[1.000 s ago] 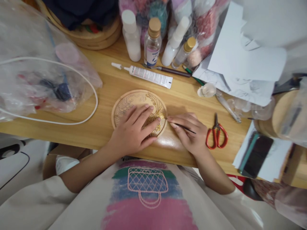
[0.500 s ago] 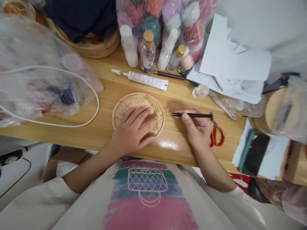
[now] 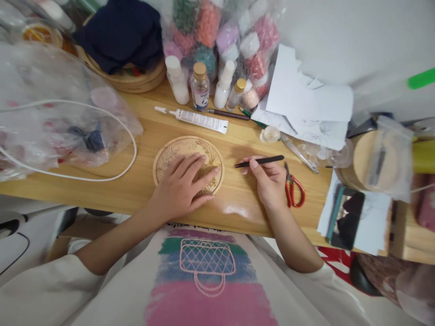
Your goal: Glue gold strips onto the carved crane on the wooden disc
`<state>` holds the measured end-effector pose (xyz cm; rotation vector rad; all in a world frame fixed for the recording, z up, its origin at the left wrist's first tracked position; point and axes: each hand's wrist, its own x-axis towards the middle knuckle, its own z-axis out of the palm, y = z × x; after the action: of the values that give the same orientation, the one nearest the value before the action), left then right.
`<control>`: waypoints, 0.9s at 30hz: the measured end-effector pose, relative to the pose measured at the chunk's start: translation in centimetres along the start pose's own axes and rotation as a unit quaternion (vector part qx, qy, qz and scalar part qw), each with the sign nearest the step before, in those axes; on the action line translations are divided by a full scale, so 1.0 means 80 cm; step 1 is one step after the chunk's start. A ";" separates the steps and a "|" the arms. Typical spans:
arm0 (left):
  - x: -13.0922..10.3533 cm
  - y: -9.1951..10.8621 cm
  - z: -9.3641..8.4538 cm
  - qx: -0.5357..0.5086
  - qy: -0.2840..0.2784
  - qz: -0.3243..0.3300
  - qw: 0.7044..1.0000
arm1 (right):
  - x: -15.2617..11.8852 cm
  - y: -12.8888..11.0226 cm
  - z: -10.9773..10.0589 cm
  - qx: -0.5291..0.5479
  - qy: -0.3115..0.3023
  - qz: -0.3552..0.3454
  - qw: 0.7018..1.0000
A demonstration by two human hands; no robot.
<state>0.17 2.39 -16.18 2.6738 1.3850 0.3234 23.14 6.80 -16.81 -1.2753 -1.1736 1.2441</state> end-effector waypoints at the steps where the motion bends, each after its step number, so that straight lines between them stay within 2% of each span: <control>1: 0.000 0.001 0.000 0.002 0.000 -0.001 1.000 | 0.000 0.000 -0.001 0.002 -0.003 0.001 1.000; 17: 0.001 0.003 -0.001 0.010 -0.011 -0.009 1.000 | -0.001 -0.001 -0.001 0.068 -0.004 0.001 0.998; 27: -0.002 0.002 0.002 -0.020 0.013 -0.019 1.000 | -0.001 -0.002 -0.002 0.020 -0.003 0.002 1.000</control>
<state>0.25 2.20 -16.34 2.6171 1.4205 0.3799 23.26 6.70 -16.65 -1.2447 -1.1462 1.2689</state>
